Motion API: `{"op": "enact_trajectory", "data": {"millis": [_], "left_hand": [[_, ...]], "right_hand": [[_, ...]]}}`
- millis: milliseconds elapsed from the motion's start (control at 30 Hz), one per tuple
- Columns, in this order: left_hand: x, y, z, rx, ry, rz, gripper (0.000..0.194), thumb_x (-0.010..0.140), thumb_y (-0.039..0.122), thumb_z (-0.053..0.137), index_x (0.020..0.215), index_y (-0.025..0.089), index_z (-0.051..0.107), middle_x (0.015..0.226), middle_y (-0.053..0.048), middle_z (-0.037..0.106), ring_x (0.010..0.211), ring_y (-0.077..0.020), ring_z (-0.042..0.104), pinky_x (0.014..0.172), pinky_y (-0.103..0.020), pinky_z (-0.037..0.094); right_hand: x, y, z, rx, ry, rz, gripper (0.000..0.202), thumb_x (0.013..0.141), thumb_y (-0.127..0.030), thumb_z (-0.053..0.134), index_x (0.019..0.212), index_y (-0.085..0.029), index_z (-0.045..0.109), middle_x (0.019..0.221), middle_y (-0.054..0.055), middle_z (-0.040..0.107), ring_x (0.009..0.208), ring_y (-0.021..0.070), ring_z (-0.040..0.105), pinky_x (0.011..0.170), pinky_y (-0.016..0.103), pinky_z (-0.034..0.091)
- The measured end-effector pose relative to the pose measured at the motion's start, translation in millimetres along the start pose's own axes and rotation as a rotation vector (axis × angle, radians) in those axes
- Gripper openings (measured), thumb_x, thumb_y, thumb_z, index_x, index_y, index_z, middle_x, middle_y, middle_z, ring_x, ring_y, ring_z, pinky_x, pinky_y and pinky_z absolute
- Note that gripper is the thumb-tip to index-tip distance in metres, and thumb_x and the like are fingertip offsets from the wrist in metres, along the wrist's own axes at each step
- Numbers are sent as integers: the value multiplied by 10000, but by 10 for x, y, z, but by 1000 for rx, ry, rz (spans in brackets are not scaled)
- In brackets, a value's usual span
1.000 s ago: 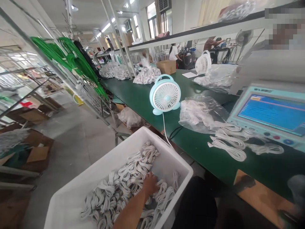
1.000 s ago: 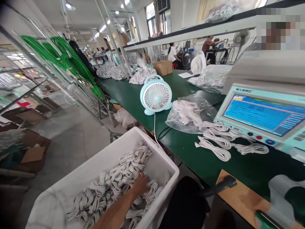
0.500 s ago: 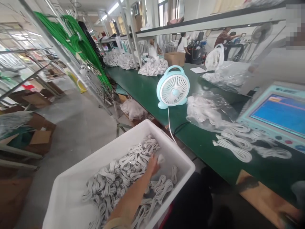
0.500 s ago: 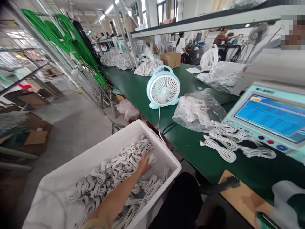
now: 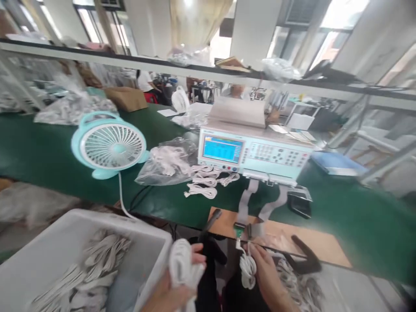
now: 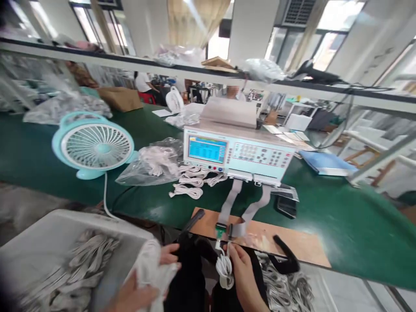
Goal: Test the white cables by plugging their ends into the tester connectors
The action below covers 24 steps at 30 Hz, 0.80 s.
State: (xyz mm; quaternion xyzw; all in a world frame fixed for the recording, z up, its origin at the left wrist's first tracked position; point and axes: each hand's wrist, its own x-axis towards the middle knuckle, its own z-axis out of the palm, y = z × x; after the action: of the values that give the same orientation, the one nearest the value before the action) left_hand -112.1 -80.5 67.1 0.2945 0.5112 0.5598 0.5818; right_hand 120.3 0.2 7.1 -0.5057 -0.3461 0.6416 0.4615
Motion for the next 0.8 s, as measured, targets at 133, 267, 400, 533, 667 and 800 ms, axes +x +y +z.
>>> {"op": "enact_trajectory", "data": {"millis": [133,267,400,533,667,800], "left_hand": [[314,-355,746,-100,-176,-238,426,503,133,611,920,189,679,1034,-76,631,764,-199,583,572,-254,448],[424,-461,943,-109,-138,-342,513,539,88,572,1044,168,616,658,-5,637,588,-135,553,572,-235,415],[368,-484,1094,-164,-115,-330,533,530,92,615,1059,157,602,718,-21,657,608,-149,574,589,-247,417],[290,-572,1195,-130,-85,-329,459,535,140,657,992,131,615,757,-52,662,684,-195,601,623,-280,431],[194,-760,1107,-13,-166,-448,456,517,175,662,968,130,609,737,-45,642,670,-188,588,639,-288,437],[139,-947,1110,214,-346,-513,260,530,129,553,786,155,597,837,-41,603,510,-122,499,500,-269,387]], "right_hand": [[-13,15,21,61,-27,-56,341,678,-474,673,668,-140,608,565,-1,551,519,148,468,511,241,353],[26,64,-30,31,-10,-124,374,693,-499,634,635,-140,543,547,-19,488,512,127,414,513,228,336],[55,119,5,40,10,-159,403,669,-534,626,600,-162,485,536,-36,436,506,119,375,500,222,322],[-82,131,5,12,-1,-165,408,656,-517,632,554,-176,433,529,-47,389,508,113,344,477,213,294],[-319,49,-508,-243,-110,-146,320,761,-417,517,568,-184,411,537,-50,353,508,114,332,468,214,273],[-535,-172,-1254,-922,-19,-259,214,778,-293,492,597,-179,498,586,-10,443,563,156,408,552,266,321]]}}
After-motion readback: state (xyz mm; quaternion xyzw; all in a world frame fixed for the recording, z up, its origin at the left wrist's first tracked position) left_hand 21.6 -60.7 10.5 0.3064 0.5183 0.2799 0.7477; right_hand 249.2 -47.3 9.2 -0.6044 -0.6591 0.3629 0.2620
